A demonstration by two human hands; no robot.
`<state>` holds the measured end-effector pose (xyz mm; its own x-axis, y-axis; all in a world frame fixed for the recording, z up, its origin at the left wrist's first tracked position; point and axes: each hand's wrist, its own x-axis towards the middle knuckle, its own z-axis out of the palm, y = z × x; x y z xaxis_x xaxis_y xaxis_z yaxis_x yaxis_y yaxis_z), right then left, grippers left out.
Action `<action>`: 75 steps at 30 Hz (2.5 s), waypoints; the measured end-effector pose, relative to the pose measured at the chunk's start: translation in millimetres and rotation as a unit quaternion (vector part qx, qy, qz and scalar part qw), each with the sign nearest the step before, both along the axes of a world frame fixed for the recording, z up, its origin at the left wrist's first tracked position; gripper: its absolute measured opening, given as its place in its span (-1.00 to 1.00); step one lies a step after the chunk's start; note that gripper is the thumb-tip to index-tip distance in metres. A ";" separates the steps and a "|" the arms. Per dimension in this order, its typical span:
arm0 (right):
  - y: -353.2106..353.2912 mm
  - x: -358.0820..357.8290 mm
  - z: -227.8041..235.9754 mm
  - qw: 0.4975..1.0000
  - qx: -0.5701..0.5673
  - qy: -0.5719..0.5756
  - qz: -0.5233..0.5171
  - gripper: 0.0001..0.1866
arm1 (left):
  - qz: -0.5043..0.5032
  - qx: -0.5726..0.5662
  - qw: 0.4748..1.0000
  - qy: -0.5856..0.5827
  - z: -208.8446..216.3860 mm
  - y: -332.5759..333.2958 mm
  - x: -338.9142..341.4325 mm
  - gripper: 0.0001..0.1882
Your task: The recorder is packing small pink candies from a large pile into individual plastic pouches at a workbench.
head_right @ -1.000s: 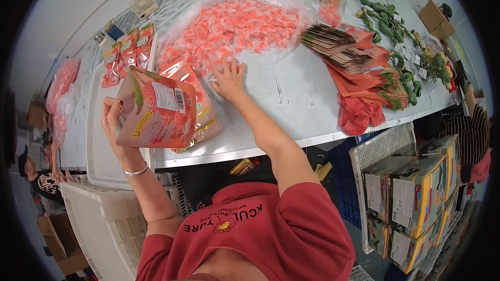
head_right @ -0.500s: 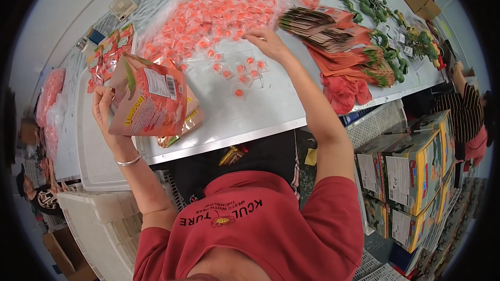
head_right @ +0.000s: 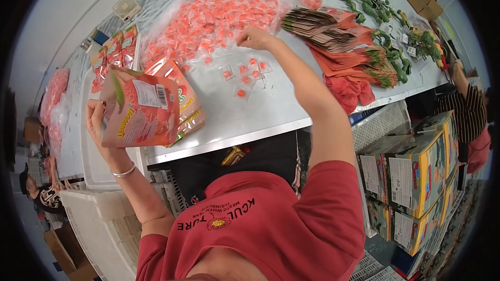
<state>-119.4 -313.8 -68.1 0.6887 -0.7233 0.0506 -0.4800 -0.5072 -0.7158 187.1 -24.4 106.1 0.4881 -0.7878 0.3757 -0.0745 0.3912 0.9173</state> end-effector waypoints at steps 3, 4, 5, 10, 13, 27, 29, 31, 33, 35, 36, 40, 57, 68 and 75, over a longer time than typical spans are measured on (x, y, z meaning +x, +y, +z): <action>21.9 -13.0 -16.7 0.991 -0.113 0.067 -0.037 -0.80 | -0.002 -0.013 1.000 0.001 -4.6 -11.2 -9.9 -0.81; 32.6 -12.8 -20.4 0.974 -0.192 0.075 -0.097 -0.82 | -0.003 -0.014 1.000 0.003 -7.5 -16.3 -11.9 -0.81; 38.1 -6.2 -22.7 0.979 -0.174 0.010 -0.105 -0.82 | -0.021 -0.015 1.000 0.011 -10.9 -21.2 -13.3 -0.81; 97.9 74.8 -43.4 0.973 -0.204 0.107 -0.010 -0.86 | -0.048 -0.014 0.999 -0.001 -8.7 -25.7 -22.2 -0.82; 72.3 90.2 -58.8 0.949 -0.275 0.112 -0.103 -0.87 | -0.054 -0.012 0.998 0.013 -2.5 -23.7 -24.7 -0.82; 103.2 -14.2 -27.4 0.912 0.262 -0.233 -0.213 -0.53 | -0.037 -0.037 0.999 0.000 -5.5 -24.3 -3.9 -0.83; 97.3 -33.8 -39.6 0.928 0.126 -0.274 -0.219 -0.53 | -0.060 -0.033 0.998 0.003 -5.2 -31.6 -13.1 -0.84; 125.5 -1.9 -40.3 0.969 -0.102 -0.089 -0.208 -0.55 | -0.068 -0.030 0.997 -0.002 -5.1 -36.7 -13.7 -0.84; 145.7 17.1 -41.7 0.921 -0.326 0.106 -0.186 -0.57 | -0.100 -0.013 0.995 -0.014 -9.7 -46.9 -19.6 -0.84; 148.3 25.5 -47.3 0.945 -0.303 0.070 -0.106 -0.64 | -0.105 -0.010 0.994 -0.038 -6.7 -52.8 -26.3 -0.85; 146.3 30.0 -48.2 0.943 -0.299 0.101 -0.105 -0.73 | -0.116 0.003 0.990 -0.078 -2.8 -55.2 -32.8 -0.85; 126.6 10.2 -63.9 0.929 -0.325 0.121 -0.128 -0.79 | -0.176 0.018 0.974 -0.143 -9.2 -75.5 -67.8 -0.85; 129.7 31.1 116.1 0.899 -0.420 -0.090 -0.090 -0.80 | -0.026 0.032 0.978 -0.205 -88.3 -144.7 -128.0 -0.88; 114.2 32.6 155.7 0.934 -0.351 0.073 -0.020 -0.75 | -0.075 0.018 0.977 -0.201 -81.9 -149.5 -130.3 -0.89; 130.2 43.6 191.5 0.942 -0.224 0.210 0.138 -0.53 | -0.073 -0.053 0.953 -0.291 -30.2 -146.8 -100.0 -0.88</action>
